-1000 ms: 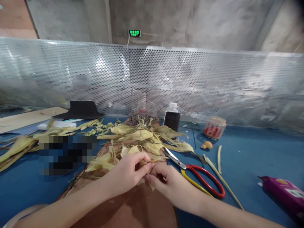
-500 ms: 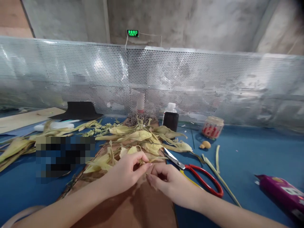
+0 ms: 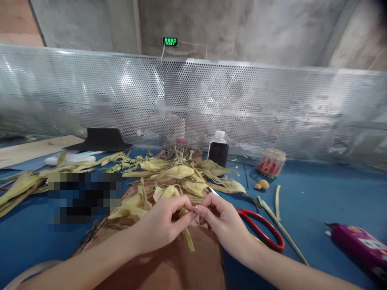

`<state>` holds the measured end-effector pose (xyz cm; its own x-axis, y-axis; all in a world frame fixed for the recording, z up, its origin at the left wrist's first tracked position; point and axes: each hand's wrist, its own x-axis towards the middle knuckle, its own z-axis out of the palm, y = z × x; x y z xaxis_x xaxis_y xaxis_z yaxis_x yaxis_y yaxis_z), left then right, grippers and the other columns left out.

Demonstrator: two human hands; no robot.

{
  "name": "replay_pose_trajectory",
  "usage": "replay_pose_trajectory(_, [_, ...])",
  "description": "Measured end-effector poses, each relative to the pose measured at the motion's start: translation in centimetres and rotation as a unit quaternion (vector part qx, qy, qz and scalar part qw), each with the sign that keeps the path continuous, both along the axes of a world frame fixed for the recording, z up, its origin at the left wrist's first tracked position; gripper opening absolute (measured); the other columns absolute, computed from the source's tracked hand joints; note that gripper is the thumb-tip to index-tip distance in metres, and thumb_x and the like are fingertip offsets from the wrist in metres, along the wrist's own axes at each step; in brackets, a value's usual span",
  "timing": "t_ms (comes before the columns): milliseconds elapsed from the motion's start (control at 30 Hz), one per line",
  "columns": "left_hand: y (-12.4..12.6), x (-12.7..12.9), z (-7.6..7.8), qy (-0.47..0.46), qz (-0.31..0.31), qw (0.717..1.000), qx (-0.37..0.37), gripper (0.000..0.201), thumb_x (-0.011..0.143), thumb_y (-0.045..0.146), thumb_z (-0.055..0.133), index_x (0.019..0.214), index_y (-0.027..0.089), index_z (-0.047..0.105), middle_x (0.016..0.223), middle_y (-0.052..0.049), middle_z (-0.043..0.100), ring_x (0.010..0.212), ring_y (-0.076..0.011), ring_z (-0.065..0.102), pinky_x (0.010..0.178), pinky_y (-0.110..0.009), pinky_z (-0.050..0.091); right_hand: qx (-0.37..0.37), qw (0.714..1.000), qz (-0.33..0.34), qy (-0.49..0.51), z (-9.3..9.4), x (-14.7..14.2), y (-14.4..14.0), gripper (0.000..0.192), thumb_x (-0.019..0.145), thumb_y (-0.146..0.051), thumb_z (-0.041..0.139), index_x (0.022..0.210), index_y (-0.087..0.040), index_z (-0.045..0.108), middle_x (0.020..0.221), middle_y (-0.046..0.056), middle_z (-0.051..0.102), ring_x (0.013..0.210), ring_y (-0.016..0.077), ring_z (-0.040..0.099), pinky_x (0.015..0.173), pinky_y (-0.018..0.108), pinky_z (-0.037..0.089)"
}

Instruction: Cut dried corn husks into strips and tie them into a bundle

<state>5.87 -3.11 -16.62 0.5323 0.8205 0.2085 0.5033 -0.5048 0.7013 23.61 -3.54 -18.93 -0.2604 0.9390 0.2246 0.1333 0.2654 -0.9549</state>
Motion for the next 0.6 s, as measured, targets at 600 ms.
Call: replay_pose_trajectory(600, [-0.53,0.19,0.34,-0.010,-0.013,0.999,0.034,0.018,0.086,0.029,0.046,0.072,0.018,0.050,0.056,0.006,0.043,0.050,-0.0076,0.037,0.047,-0.021,0.028,0.051,0.993,-0.105,-0.023,0.48,0.27,-0.31,0.034,0.080,-0.047,0.058,0.062,-0.020,0.050,0.057,-0.002,0.047,0.056,0.0119,0.041,0.053,0.024,0.032])
